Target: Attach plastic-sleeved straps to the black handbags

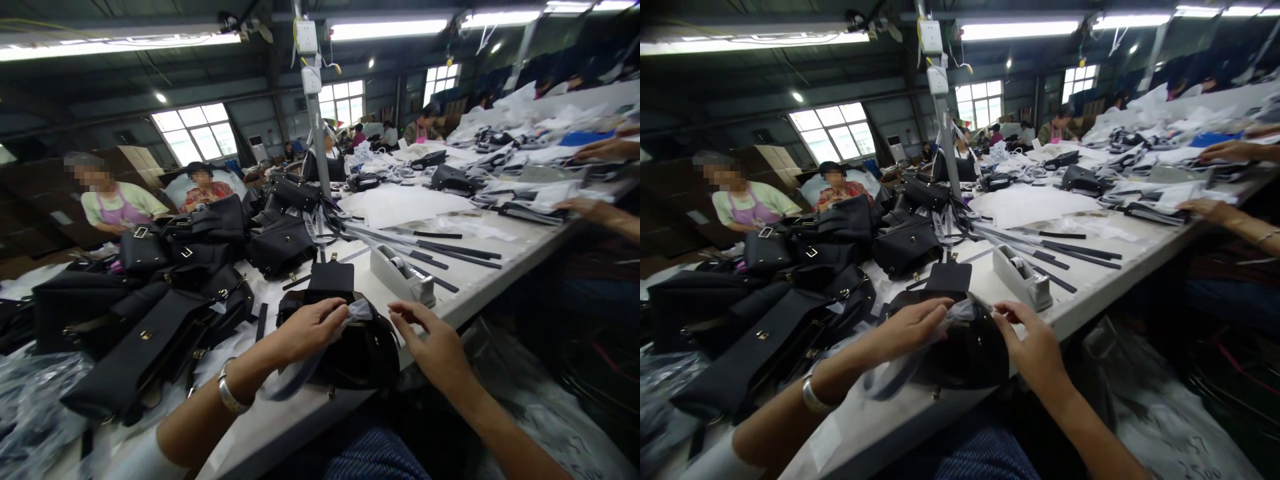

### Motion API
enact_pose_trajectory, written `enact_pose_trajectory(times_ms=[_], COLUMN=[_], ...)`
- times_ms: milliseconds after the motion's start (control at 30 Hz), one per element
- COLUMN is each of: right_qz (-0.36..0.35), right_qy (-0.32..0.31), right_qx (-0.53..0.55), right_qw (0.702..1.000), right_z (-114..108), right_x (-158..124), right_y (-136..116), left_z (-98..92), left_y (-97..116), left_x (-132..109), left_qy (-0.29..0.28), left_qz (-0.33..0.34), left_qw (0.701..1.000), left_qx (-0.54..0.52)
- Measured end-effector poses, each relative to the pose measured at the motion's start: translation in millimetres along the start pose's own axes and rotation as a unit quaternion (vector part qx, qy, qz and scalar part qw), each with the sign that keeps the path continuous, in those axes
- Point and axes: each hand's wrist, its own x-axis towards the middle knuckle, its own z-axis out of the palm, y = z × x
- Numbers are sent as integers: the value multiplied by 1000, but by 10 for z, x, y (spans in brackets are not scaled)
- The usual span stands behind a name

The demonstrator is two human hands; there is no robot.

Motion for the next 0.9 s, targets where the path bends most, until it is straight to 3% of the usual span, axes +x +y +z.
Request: enact_pose_trajectory(times_ms=[67,133,200,267,333,400,467,533,633,700,767,833,900], right_qz=[5,11,44,105,160,181,196,219,229,226,237,243,216], right_qy=[-24,-92,-154,-202,-228,-219,-175,-121,-69,-25,16,-17,-107], right_qx=[15,49,102,207,359,491,566,594,604,616,622,586,480], right_qw=[1000,994,982,951,891,824,781,764,761,754,746,773,843], right_z=[-48,-47,1,82,165,227,254,244,190,151,115,66,-15], right_x=[-151,-276,-332,-315,-257,-185,-100,13,258,445,596,664,640], right_y=[-106,-233,-374,-521,-660,-769,-829,-835,-771,-702,-636,-602,-635], left_z=[-108,-165,-166,-118,-41,34,62,0,-296,-601,-936,-1228,-1410], left_y=[41,85,145,228,312,358,330,222,-28,-182,-270,-262,-156], left_x=[-109,-168,-164,-126,-100,-110,-149,-185,-198,-194,-210,-264,-352], left_qy=[-63,-115,-59,61,126,118,114,144,164,199,270,335,387], left_qz=[3,0,37,103,194,277,303,249,141,90,56,34,33], left_qw=[997,991,984,946,878,829,829,867,908,902,877,853,827], left_qx=[35,72,165,302,418,471,456,407,360,373,393,398,407])
